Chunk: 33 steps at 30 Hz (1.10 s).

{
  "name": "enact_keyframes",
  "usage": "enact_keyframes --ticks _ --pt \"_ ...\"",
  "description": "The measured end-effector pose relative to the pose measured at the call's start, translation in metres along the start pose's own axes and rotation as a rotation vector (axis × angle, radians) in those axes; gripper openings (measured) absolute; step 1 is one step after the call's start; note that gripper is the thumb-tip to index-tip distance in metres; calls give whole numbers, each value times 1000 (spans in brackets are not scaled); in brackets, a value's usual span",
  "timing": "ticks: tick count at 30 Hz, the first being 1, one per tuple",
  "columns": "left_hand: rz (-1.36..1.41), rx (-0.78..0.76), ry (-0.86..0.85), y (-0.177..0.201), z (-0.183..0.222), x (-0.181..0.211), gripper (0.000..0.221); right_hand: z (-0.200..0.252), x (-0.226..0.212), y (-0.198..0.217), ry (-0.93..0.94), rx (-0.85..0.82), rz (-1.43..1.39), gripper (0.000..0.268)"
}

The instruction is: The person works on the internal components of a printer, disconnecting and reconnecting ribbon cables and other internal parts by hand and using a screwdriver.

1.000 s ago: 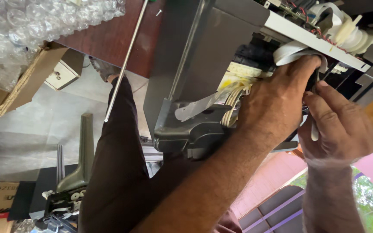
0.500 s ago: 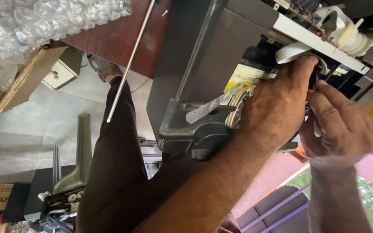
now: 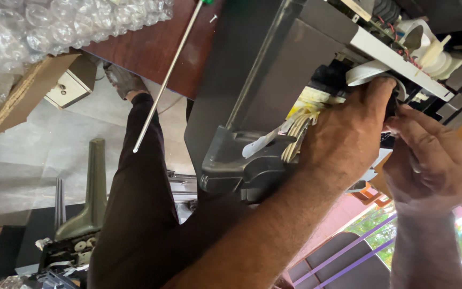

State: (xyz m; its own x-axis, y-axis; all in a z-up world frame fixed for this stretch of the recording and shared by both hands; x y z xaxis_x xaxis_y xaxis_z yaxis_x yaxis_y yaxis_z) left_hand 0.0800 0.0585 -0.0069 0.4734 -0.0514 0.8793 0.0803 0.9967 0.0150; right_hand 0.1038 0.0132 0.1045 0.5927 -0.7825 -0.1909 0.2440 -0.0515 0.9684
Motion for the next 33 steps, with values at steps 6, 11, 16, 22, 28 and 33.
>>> enact_keyframes --ticks 6,11,16,22,28,33 --pt "-15 27 -10 1 0 1 46 -1 4 1 -77 -26 -132 20" --pt "-17 10 12 1 -2 0 45 -5 0 -1 -42 -21 -139 18" --pt "15 -31 23 3 -2 0 45 -1 1 -3 -47 -29 -15 17" --pt "-9 -24 -7 8 -3 2 42 -3 -1 -1 -10 -36 131 18" --pt "-12 -10 -15 7 -4 2 43 -10 -1 -1 -65 -33 -53 17" --pt "3 -15 1 6 -4 1 41 -10 2 -1 -67 -37 -120 19"
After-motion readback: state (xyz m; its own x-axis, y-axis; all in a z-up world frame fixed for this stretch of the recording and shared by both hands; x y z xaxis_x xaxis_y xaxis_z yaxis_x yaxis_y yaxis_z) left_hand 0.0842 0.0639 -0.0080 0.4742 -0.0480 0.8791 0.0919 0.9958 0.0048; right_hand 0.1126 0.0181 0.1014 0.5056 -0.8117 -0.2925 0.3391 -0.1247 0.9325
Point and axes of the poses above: each hand's wrist, its own z-axis away from the middle knuckle, its own y-axis out of the back of the hand, x = y × z, the point moved 6 cm from there along -z, towards the middle knuckle, and after that the axes turned 3 degrees about -z, right-handed, at the moved point
